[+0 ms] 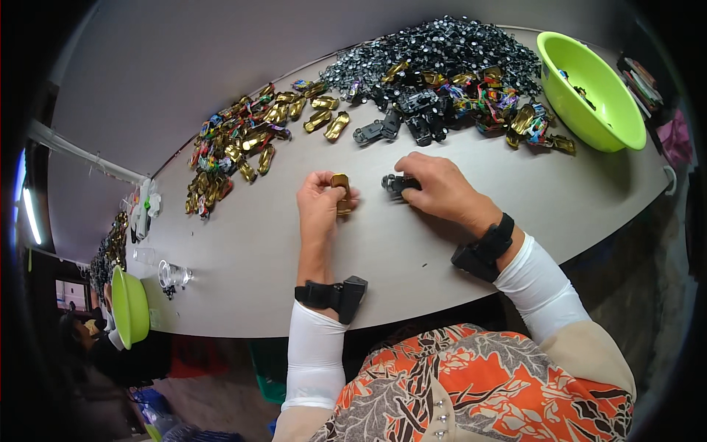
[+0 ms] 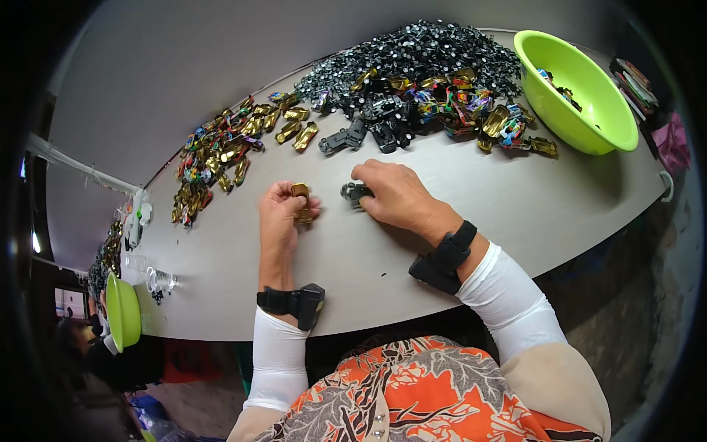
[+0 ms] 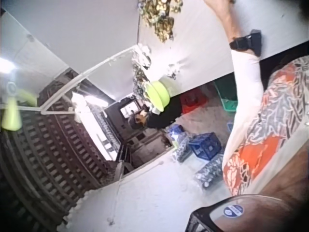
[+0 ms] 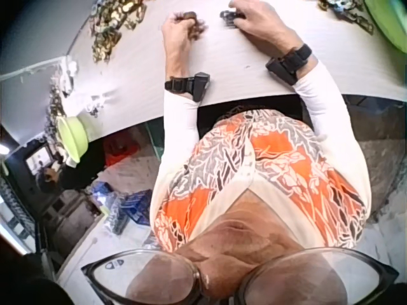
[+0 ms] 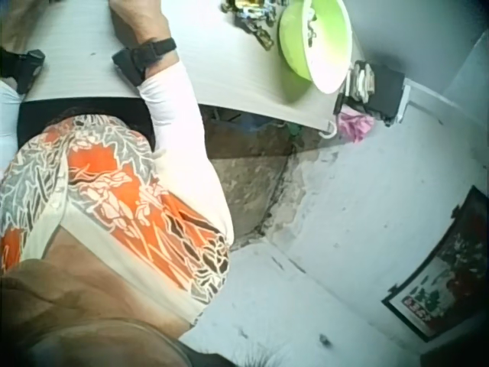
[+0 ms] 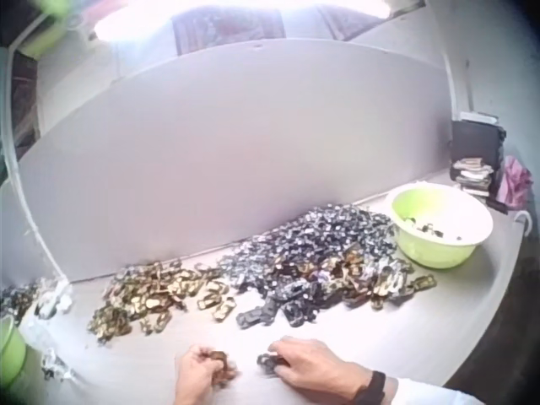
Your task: The person sits at a table and assembles small toy cars by hand. They pick up black chassis and colorful car bodies from piles on the table, fit the bodies onto the chassis, and place the completed units back on the table. The process is repeated continuously throughout the clip.
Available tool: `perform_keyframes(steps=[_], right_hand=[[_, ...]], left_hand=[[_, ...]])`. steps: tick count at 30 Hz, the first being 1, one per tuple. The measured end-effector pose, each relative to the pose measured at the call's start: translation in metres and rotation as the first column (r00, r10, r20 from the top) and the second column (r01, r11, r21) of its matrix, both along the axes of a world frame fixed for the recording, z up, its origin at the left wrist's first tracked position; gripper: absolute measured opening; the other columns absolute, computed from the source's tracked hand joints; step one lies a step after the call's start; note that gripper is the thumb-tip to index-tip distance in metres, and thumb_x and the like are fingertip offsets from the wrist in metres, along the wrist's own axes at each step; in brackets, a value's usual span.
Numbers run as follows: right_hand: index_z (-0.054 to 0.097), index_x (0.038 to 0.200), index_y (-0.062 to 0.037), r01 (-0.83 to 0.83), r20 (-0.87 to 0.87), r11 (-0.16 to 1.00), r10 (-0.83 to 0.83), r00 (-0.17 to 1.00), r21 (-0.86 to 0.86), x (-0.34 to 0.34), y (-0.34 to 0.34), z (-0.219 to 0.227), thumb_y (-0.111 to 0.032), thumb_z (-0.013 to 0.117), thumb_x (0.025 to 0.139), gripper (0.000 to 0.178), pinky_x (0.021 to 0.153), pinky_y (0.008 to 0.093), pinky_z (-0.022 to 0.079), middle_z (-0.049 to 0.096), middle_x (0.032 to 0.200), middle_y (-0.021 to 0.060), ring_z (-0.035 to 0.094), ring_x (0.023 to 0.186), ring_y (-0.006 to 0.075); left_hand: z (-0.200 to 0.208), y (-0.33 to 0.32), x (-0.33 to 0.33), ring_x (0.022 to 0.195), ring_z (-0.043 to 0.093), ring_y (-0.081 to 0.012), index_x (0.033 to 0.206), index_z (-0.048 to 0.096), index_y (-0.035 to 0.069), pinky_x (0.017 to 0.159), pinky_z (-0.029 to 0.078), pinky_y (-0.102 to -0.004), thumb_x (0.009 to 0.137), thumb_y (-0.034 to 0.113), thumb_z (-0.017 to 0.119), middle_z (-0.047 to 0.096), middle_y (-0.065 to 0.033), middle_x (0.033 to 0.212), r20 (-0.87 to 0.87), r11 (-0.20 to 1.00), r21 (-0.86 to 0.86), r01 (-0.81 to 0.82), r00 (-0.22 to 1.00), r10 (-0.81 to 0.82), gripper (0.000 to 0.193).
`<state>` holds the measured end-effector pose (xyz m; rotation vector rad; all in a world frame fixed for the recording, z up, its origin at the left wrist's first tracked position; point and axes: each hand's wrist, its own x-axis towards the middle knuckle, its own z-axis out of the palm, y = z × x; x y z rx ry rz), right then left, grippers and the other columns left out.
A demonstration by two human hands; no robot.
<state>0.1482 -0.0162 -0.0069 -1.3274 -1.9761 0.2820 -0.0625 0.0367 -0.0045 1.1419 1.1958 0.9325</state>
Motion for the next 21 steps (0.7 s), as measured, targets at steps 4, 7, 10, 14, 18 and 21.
perform_keyframes(steps=[4, 7, 10, 14, 18, 21], right_hand=[[0.057, 0.097, -0.0020, -0.212, -0.591, 0.897, -0.066, 0.804, -0.387, -0.007, -0.002, 0.012, -0.004, 0.061, 0.073, 0.025, 0.051, 0.0228, 0.043, 0.058, 0.078, 0.0004, 0.054, 0.061, 0.0080], [0.057, 0.096, -0.0028, -0.374, -0.779, 0.803, -0.168, 0.605, -0.463, -0.009, -0.003, 0.013, -0.003, 0.060, 0.076, 0.020, 0.049, 0.0180, 0.040, 0.057, 0.077, -0.0018, 0.051, 0.061, 0.0022], [0.057, 0.093, -0.0042, -0.374, -0.796, 0.803, -0.192, 0.574, -0.464, -0.009, -0.003, 0.006, -0.002, 0.059, 0.077, 0.016, 0.048, 0.0175, 0.040, 0.057, 0.076, -0.0018, 0.052, 0.061, 0.0029], [0.055, 0.089, 0.0010, -0.141, -0.729, 0.896, -0.242, 0.640, -0.421, -0.018, -0.003, 0.004, 0.001, 0.057, 0.077, 0.012, 0.054, 0.0192, 0.042, 0.058, 0.077, 0.0012, 0.049, 0.064, 0.0041], [0.054, 0.091, 0.0014, -0.182, -0.767, 0.915, -0.180, 0.616, -0.360, -0.023, -0.005, 0.002, 0.002, 0.058, 0.077, 0.015, 0.059, 0.0201, 0.042, 0.057, 0.078, 0.0006, 0.050, 0.069, 0.0054], [0.055, 0.093, 0.0000, -0.332, -0.840, 0.835, -0.249, 0.482, -0.438, -0.024, -0.012, 0.018, 0.001, 0.061, 0.076, 0.018, 0.059, 0.0203, 0.043, 0.057, 0.081, 0.0010, 0.052, 0.073, 0.0051]], left_hand=[[0.002, -0.012, 0.008, 0.075, 0.063, -0.0244, 0.107, 0.044, 0.000, 0.063, 0.057, -0.0368, 0.074, -0.005, 0.052, 0.058, -0.0163, 0.093, 0.409, 0.987, -0.097, 0.127, 0.909, -0.077, 0.035], [0.002, -0.017, 0.013, 0.085, 0.061, -0.0223, 0.115, 0.041, -0.001, 0.067, 0.058, -0.0369, 0.076, -0.004, 0.050, 0.057, -0.0145, 0.097, 0.464, 0.968, -0.066, 0.242, 0.866, -0.185, 0.041], [0.011, -0.023, 0.023, 0.086, 0.061, -0.0197, 0.117, 0.043, -0.001, 0.068, 0.058, -0.0359, 0.078, 0.001, 0.052, 0.057, -0.0125, 0.099, 0.557, 0.934, -0.081, 0.349, 0.793, -0.247, 0.040], [0.008, -0.029, 0.027, 0.088, 0.060, -0.0158, 0.120, 0.045, 0.000, 0.072, 0.056, -0.0309, 0.087, 0.013, 0.056, 0.057, -0.0079, 0.102, 0.609, 0.923, -0.096, 0.374, 0.755, -0.242, 0.038], [-0.005, -0.032, 0.031, 0.088, 0.060, -0.0154, 0.122, 0.046, 0.002, 0.076, 0.055, -0.0329, 0.090, 0.014, 0.053, 0.057, -0.0068, 0.102, 0.418, 0.952, 0.027, 0.304, 0.862, -0.287, 0.035], [-0.002, -0.030, 0.028, 0.092, 0.060, -0.0191, 0.122, 0.045, 0.003, 0.077, 0.055, -0.0389, 0.091, 0.014, 0.050, 0.056, -0.0100, 0.106, 0.577, 0.957, -0.076, 0.280, 0.795, -0.187, 0.034]])
